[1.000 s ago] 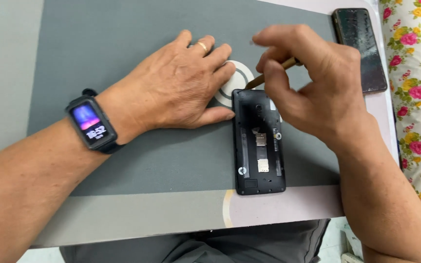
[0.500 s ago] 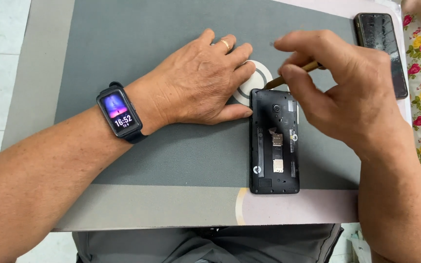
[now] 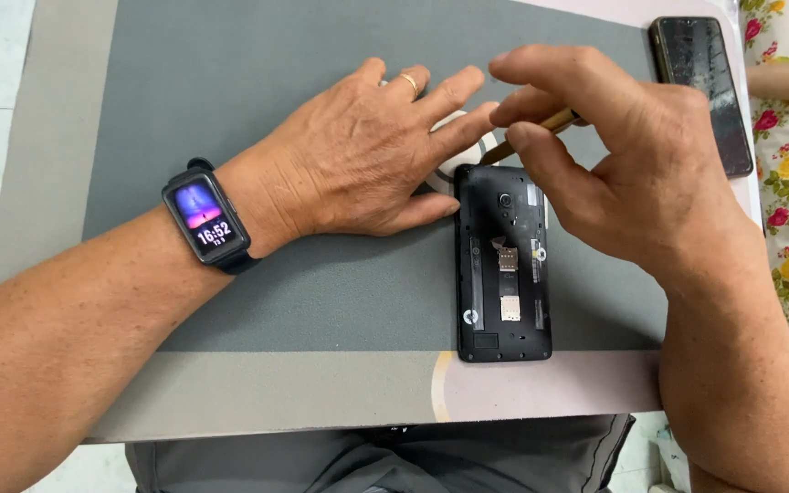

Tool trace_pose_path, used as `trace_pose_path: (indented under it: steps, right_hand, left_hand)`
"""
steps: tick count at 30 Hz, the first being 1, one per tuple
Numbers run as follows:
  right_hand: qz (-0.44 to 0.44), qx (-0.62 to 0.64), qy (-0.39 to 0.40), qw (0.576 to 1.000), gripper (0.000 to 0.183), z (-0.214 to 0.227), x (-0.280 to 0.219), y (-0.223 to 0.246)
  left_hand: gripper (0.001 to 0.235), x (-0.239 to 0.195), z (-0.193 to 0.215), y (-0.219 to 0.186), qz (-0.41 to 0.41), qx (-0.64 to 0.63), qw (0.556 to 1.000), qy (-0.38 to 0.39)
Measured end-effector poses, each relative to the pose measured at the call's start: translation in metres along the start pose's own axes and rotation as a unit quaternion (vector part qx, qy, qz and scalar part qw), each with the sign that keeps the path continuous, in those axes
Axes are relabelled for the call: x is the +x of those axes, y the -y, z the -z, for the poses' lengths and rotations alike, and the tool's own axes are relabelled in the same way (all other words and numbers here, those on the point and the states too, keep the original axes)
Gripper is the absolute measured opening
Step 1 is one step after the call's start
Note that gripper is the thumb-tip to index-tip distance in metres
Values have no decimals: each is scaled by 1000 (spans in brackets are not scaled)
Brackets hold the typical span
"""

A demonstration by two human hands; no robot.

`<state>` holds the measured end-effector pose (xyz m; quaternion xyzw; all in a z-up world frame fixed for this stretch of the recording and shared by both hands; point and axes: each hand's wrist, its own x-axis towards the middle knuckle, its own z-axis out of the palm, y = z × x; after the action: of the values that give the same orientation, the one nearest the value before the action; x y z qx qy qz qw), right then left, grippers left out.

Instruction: The person uses a small brush to clean the back surface of a disassembled smartphone. They sweep away dust and debris from the camera module area and the edges of the device's internal frame.

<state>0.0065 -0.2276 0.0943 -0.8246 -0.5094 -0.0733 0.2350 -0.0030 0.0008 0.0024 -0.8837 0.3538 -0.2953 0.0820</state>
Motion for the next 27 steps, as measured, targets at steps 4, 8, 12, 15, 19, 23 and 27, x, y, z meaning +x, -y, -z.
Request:
trace_pose_path:
  steps: [4, 8, 12, 15, 19, 23, 27]
  right_hand:
    - [-39, 5, 19, 999, 38, 5, 3, 6]
    - [-28, -2, 10, 1000, 40, 1, 1, 0]
    - [-46, -91, -55, 993, 35, -12, -5, -18]
    - [-49, -62, -50, 996, 28, -8, -6, -18]
    - [-8, -4, -1, 1000, 42, 0, -1, -5]
    - [-13, 3, 19, 1000, 47, 2, 0, -5]
    - [-30, -52, -33, 998, 33, -5, -8, -20]
  left_hand:
    - [91, 2, 4, 0, -7, 13, 1000, 3]
    - [74, 5, 8, 0, 0, 18, 1000, -16]
    - [56, 4, 2, 4, 5, -74, 997, -6]
    - [55, -1, -7, 10, 9, -215, 976, -1]
    - [60, -2, -6, 8, 12, -219, 976, -12]
    - [69, -2, -5, 5, 26, -230, 973, 0]
    - [70, -1, -3, 4, 34, -239, 970, 26]
